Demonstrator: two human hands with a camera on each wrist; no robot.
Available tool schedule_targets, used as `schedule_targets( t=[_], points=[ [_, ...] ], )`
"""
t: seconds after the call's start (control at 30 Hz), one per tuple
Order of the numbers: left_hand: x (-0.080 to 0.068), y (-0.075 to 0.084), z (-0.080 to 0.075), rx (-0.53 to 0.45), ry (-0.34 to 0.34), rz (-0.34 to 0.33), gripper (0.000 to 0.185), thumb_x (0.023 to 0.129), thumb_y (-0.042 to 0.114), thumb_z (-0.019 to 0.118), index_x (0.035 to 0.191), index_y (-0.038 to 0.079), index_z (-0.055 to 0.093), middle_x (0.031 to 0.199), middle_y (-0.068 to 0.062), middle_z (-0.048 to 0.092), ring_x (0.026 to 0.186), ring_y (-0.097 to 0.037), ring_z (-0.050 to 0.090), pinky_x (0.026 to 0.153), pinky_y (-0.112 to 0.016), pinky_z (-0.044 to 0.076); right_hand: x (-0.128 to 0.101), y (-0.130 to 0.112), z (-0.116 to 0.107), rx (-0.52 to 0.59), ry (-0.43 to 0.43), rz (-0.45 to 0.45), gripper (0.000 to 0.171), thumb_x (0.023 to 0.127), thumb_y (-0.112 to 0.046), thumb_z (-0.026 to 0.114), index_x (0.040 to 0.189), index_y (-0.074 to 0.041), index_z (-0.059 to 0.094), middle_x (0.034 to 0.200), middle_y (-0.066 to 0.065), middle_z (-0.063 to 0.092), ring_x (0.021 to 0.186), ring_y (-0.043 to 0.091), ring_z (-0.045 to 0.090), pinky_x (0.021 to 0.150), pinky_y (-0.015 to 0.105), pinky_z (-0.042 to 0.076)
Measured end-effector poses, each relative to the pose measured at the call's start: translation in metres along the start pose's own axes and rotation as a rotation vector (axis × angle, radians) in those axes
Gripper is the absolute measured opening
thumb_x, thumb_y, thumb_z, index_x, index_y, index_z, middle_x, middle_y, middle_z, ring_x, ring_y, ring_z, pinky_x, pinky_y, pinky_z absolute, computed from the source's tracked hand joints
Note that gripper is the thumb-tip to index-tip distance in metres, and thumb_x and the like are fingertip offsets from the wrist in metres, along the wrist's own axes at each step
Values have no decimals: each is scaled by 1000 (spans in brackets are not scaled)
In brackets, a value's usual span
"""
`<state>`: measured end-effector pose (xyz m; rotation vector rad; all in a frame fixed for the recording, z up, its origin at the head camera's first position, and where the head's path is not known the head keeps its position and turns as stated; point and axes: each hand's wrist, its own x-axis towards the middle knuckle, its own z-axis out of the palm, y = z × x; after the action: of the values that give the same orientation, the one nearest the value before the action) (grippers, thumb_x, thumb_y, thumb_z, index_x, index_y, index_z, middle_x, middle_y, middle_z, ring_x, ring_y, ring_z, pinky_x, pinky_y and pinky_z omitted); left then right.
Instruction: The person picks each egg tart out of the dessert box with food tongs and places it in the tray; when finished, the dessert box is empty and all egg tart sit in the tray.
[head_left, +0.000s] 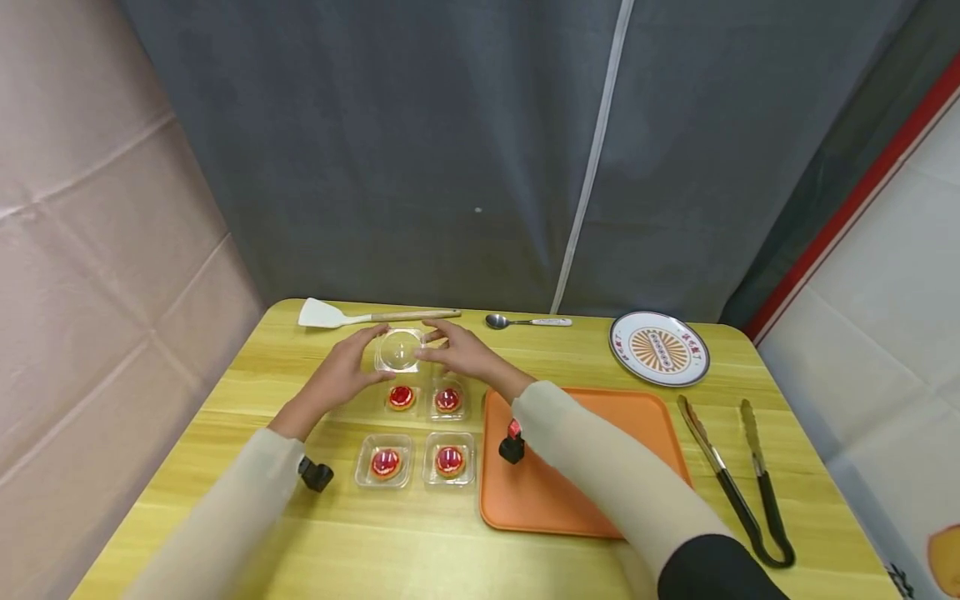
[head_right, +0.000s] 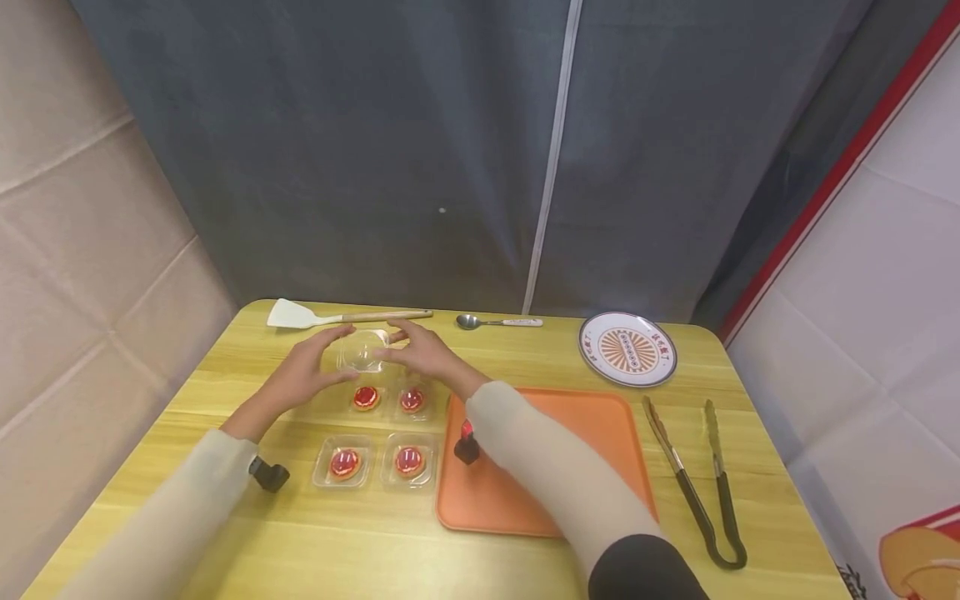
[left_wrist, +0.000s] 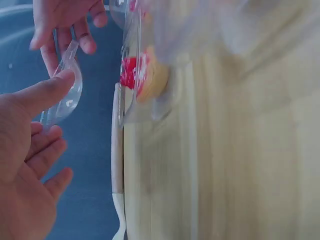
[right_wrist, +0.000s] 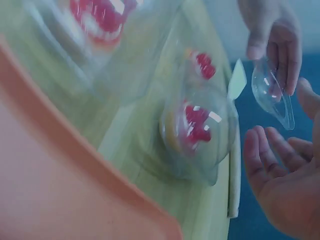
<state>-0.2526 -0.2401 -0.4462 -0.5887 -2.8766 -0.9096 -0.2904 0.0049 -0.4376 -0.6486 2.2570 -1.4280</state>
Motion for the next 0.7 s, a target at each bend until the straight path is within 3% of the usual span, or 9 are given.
schedule_targets(
  t=[0.2,0.43,0.7],
  points=[
    [24,-14,2,-153,-52,-84,87,80,40,80,149,10,37,147,-16,46,136,-39,40,110,-59,32,22,11,-1,-211,27,-48,83,84,-35,78,153,-18,34,146,3,49,123,27,55,89,36,54],
    [44,-33,13,-419,-102,-124,78,83,18,80,147,5,38,146,-16,46,138,-37,37,115,-56,26,36,24,-7,-275,8,-17,83,84,-33,78,152,-13,35,146,7,49,131,31,48,106,45,43],
    [48,-50,20,-489,-228,-140,84,85,16,77,152,2,29,151,-20,39,142,-39,28,116,-59,20,40,33,-7,-360,-8,43,80,85,-34,77,152,-15,36,151,7,43,139,27,39,114,42,33]
  ],
)
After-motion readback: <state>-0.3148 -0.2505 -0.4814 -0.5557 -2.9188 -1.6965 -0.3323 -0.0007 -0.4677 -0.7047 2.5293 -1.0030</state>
